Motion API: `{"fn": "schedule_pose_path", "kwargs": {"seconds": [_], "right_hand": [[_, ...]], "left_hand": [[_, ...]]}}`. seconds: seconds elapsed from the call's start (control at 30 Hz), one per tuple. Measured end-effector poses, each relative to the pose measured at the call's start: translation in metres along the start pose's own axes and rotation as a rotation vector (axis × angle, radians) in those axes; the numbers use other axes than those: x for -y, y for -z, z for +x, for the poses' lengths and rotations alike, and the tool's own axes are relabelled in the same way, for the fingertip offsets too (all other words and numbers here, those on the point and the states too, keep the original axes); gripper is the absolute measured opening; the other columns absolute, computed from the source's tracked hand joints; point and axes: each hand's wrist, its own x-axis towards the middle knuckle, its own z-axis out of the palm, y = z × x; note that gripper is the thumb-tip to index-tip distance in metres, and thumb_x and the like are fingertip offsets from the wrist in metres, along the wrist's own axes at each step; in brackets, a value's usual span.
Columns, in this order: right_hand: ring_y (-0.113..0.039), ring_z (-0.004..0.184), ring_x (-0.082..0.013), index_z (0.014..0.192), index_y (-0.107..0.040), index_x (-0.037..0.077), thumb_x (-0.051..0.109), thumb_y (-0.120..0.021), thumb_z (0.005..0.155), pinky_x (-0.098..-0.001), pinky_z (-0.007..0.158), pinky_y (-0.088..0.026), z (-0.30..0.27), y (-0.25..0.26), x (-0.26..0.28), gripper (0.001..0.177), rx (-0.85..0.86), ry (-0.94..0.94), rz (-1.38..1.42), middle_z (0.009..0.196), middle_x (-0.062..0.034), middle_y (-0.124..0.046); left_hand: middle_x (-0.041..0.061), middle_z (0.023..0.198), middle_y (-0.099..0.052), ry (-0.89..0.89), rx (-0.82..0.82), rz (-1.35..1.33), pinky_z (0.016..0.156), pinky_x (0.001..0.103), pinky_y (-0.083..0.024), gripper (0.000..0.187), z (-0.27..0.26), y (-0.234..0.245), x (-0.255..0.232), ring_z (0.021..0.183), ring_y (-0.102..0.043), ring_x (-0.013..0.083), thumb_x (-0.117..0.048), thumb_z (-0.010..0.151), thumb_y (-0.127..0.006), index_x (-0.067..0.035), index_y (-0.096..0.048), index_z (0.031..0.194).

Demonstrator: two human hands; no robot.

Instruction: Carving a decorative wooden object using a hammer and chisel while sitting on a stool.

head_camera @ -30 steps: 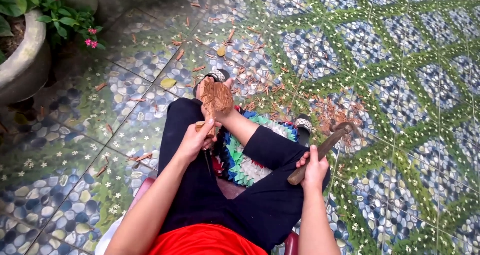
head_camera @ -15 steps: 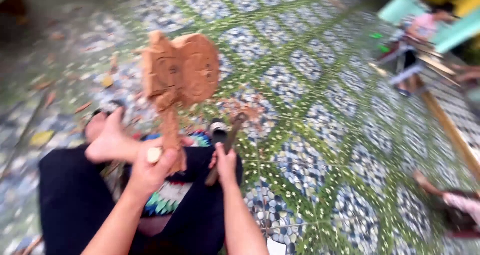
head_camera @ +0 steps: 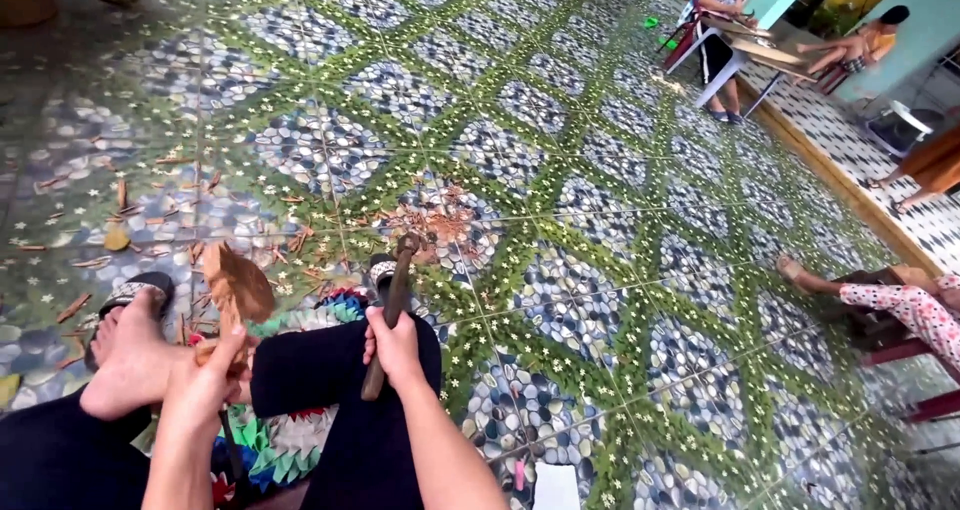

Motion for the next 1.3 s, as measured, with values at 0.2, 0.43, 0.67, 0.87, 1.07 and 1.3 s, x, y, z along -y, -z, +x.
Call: {"fn": "schedule_pose_path", "kwargs": {"seconds": [0.2,0.43,0.67,0.87,1.07,1.3], "right_hand": [[-0.055,0.039,-0.0184,0.092,-0.06,0.002,0.022,-0.068,0.098,-0.0314,0.035,-0.048,0.007,0.001,-0.007,0.022,-0.016,0.037,-0.024,0.061,-0.0101,-0.056],[-0.055,0.032,-0.0227,0.068,-0.059,0.002,0.03,-0.069,0.096,-0.0306,0.035,-0.046,0.026,0.01,-0.024,0.041,-0.039,0.066,-0.086,0.044,-0.0141,-0.053],[-0.053,0.033,-0.022,0.068,-0.054,0.003,0.029,-0.067,0.099,-0.0302,0.037,-0.045,0.007,0.003,0.003,0.042,0.008,0.077,-0.113,0.044,-0.0119,-0.049],[-0.054,0.033,-0.0243,0.068,-0.055,0.003,0.027,-0.066,0.101,-0.0317,0.038,-0.045,0.012,0.01,-0.004,0.042,0.01,0.118,-0.119,0.043,-0.0133,-0.048],[-0.054,0.032,-0.0242,0.068,-0.055,0.003,0.029,-0.066,0.102,-0.032,0.037,-0.046,0.015,0.01,-0.008,0.043,0.015,0.136,-0.083,0.042,-0.0139,-0.048],[-0.053,0.032,-0.0239,0.074,-0.055,0.003,0.026,-0.067,0.1,-0.0324,0.036,-0.046,0.004,0.004,-0.001,0.037,0.008,0.13,-0.052,0.044,-0.0131,-0.048]], "left_hand": [[0.011,0.049,-0.052,0.093,-0.079,0.093,0.034,0.031,-0.023,0.044,0.016,0.008,0.018,0.035,-0.036,0.0142,-0.04,0.096,-0.071,-0.002,-0.07,0.075],[0.014,0.057,-0.069,0.129,0.029,0.516,0.043,0.035,-0.051,0.043,0.086,0.0,0.045,0.054,-0.066,0.022,-0.045,0.08,-0.077,-0.003,-0.076,0.073],[0.006,0.051,-0.057,0.097,0.043,0.241,0.039,0.026,-0.043,0.041,0.067,-0.009,-0.002,0.046,-0.061,0.0157,-0.045,0.081,-0.077,-0.009,-0.066,0.065],[0.008,0.046,-0.056,0.1,0.109,0.411,0.034,0.029,-0.039,0.04,0.097,-0.003,0.016,0.038,-0.051,0.0158,-0.042,0.079,-0.077,-0.008,-0.068,0.059],[0.006,0.045,-0.056,0.104,0.154,0.581,0.032,0.029,-0.036,0.033,0.102,0.005,0.005,0.035,-0.048,0.0171,-0.04,0.076,-0.073,-0.013,-0.07,0.058],[0.005,0.045,-0.062,0.073,0.2,0.785,0.032,0.029,-0.041,0.042,0.101,0.01,0.007,0.033,-0.054,0.0167,-0.051,0.076,-0.068,-0.018,-0.067,0.051]]}}
